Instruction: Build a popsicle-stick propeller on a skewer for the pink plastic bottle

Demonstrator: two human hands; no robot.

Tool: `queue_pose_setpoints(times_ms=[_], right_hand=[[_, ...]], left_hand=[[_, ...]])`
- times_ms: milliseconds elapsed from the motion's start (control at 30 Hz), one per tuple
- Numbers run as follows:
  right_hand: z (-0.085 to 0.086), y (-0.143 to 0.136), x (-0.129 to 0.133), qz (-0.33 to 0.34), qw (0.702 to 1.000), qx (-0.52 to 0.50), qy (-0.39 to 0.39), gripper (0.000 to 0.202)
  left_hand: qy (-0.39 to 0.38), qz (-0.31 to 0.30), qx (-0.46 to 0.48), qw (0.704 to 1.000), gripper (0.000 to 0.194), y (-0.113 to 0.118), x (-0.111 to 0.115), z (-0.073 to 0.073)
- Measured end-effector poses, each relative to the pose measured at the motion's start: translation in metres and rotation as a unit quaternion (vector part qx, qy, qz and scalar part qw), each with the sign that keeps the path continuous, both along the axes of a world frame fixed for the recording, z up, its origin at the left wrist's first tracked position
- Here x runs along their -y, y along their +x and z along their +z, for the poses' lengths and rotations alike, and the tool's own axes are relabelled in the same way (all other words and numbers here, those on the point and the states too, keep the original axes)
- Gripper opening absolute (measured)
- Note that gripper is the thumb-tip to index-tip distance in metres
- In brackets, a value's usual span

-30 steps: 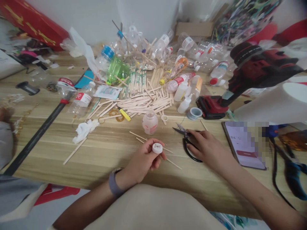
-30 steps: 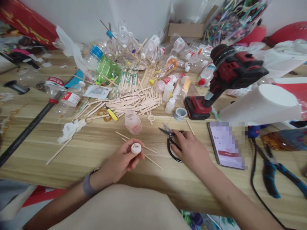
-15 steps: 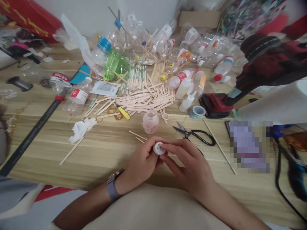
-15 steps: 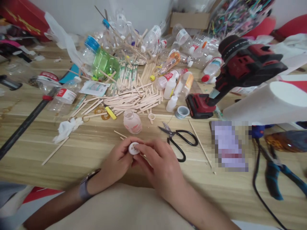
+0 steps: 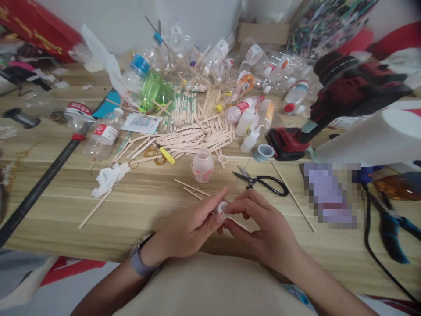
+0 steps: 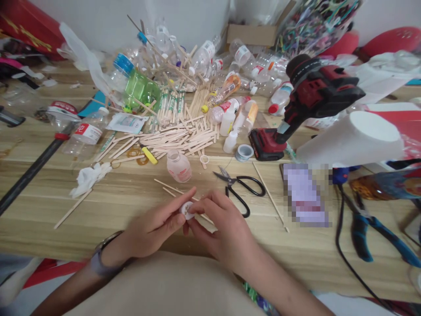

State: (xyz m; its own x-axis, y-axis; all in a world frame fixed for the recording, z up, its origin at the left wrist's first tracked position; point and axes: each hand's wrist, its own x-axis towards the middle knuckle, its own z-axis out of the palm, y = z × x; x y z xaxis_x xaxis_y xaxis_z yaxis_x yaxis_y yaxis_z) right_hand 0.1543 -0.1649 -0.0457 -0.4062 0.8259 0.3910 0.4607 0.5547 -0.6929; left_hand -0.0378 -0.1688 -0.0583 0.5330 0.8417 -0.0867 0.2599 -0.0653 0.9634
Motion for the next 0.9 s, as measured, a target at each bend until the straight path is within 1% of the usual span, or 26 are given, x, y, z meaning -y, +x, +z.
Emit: queue_pose_setpoints(times_ms=[33,100,167,200,233,267,300,333,367,433,500,600,700,767,800,900], right_hand=[[0.002,0.001,0.000,0.016,0.999,-0.011,-0.026,0.014],[0.003,0.007,-0.002,0.033,0.998,-0.015,-0.059,0.015],[-0.002,0.022,-0.009,0.004,0.998,0.029,-0.048,0.007],[-0.008,0.032,-0.014,-0.035,0.995,0.083,-0.036,0.007],[-0.016,0.043,-0.020,-0.080,0.987,0.139,-0.009,0.013],[-0.025,0.054,-0.026,-0.120,0.972,0.201,0.010,0.022],[-0.034,0.065,-0.032,-0.154,0.953,0.263,0.010,0.030],[-0.043,0.074,-0.038,-0.162,0.938,0.307,-0.009,0.038],[-0.051,0.081,-0.042,-0.151,0.930,0.333,-0.036,0.044],[-0.063,0.089,-0.047,-0.143,0.927,0.342,-0.051,0.047],[-0.067,0.091,-0.050,-0.132,0.931,0.335,-0.060,0.047],[-0.065,0.090,-0.051,-0.131,0.932,0.328,-0.080,0.048],[-0.056,0.090,-0.044,-0.154,0.937,0.300,-0.091,0.048],[-0.045,0.088,-0.034,-0.164,0.952,0.242,-0.091,0.046],[-0.038,0.085,-0.027,-0.157,0.961,0.208,-0.091,0.042],[-0.016,0.072,-0.002,-0.111,0.977,0.148,-0.105,0.038]], left_hand=[[-0.006,0.001,0.014,1.000,0.050,0.001,-0.001,0.000],[-0.049,0.019,0.077,0.996,0.048,0.005,-0.001,-0.001],[-0.113,0.055,0.157,0.980,0.047,0.009,-0.002,-0.003],[-0.141,0.074,0.189,0.969,0.045,0.010,-0.002,-0.003],[-0.162,0.090,0.210,0.960,0.041,0.012,-0.003,-0.004],[-0.175,0.102,0.224,0.953,0.037,0.013,-0.003,-0.004],[-0.181,0.109,0.234,0.949,0.034,0.013,-0.004,-0.004],[-0.183,0.113,0.243,0.946,0.032,0.013,-0.004,-0.004],[-0.184,0.115,0.251,0.943,0.031,0.014,-0.005,-0.004],[-0.188,0.120,0.271,0.936,0.031,0.014,-0.006,-0.005],[-0.194,0.137,0.294,0.926,0.028,0.015,-0.006,-0.007],[-0.205,0.168,0.335,0.904,0.022,0.016,-0.005,-0.009],[-0.193,0.179,0.347,0.900,0.023,0.017,-0.004,-0.009],[-0.168,0.187,0.340,0.906,0.031,0.017,-0.004,-0.008],[-0.157,0.193,0.335,0.909,0.033,0.017,-0.004,-0.007],[-0.127,0.214,0.323,0.913,0.028,0.018,-0.004,-0.009]])
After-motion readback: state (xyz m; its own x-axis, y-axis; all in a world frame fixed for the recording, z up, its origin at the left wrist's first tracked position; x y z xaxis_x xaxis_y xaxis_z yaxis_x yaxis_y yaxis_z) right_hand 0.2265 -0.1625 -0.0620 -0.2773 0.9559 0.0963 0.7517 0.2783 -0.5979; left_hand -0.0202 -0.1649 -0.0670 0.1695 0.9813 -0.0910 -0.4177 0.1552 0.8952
